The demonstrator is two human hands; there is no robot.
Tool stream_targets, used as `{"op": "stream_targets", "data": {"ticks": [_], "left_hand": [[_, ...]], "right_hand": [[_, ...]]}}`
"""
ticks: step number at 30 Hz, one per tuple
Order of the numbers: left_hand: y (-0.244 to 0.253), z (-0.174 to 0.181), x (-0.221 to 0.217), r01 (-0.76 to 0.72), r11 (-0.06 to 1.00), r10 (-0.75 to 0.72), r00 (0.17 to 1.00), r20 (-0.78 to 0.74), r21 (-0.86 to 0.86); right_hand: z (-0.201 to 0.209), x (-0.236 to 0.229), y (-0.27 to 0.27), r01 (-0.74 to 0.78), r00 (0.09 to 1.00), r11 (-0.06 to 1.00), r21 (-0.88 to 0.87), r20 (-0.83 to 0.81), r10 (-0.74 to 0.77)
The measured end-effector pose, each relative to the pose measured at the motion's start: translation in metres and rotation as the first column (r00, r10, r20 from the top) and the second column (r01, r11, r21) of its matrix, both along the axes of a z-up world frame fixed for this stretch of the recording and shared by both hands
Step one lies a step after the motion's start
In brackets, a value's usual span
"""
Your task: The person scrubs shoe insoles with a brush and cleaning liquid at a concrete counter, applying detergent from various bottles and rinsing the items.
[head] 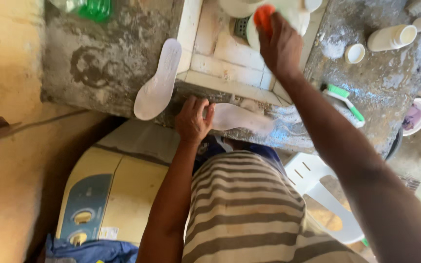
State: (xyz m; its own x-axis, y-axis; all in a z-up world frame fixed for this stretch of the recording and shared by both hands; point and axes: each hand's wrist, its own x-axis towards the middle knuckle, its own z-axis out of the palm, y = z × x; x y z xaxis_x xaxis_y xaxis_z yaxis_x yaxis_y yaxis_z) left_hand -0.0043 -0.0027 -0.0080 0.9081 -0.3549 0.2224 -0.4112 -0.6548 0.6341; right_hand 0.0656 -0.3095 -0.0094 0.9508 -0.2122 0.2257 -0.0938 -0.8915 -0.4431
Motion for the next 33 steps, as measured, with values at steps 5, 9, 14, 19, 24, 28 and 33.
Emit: {"op": "stream_targets", "data": {"ticks": [5,9,14,19,24,28,33], "left_hand": [[-0.009,-0.011,-0.022,-0.022,0.992,0.020,1.000,0.019,0.122],[-0.011,-0.007,-0.013,-0.003,0.994,-0.002,0.999,0.050,0.113],[-0.006,-0.001,-0.017,0.081,0.992,-0.094,0.986,0.141,0.095],[-0.012,0.004,-0.010,0.205,0.976,-0.211,0.974,0.085,0.068],[-0.038,-0.004,-0.032,0.329,0.944,-0.330,0.944,0.001,0.027],[-0.045,-0.015,-0.032,0.321,0.943,-0.319,0.947,-0.043,0.082],[-0.040,-0.018,-0.024,0.186,0.946,-0.187,0.982,-0.020,0.265]], "right_hand": [[0.052,-0.081,0.090,-0.010,0.991,0.969,0.245,-0.130,0.043],[0.013,-0.107,0.129,-0.040,0.927,0.992,0.122,-0.367,0.082],[-0.024,-0.158,0.031,-0.022,0.597,0.992,-0.125,-0.797,-0.087],[0.011,-0.211,-0.048,0.141,0.895,0.989,-0.042,-0.421,-0.146],[0.034,-0.228,-0.020,0.362,0.902,0.881,0.306,-0.352,-0.249],[0.049,-0.254,0.024,0.176,0.961,0.952,0.252,-0.255,-0.110],[0.034,-0.278,0.052,0.118,0.713,0.993,-0.001,-0.696,-0.085]]}}
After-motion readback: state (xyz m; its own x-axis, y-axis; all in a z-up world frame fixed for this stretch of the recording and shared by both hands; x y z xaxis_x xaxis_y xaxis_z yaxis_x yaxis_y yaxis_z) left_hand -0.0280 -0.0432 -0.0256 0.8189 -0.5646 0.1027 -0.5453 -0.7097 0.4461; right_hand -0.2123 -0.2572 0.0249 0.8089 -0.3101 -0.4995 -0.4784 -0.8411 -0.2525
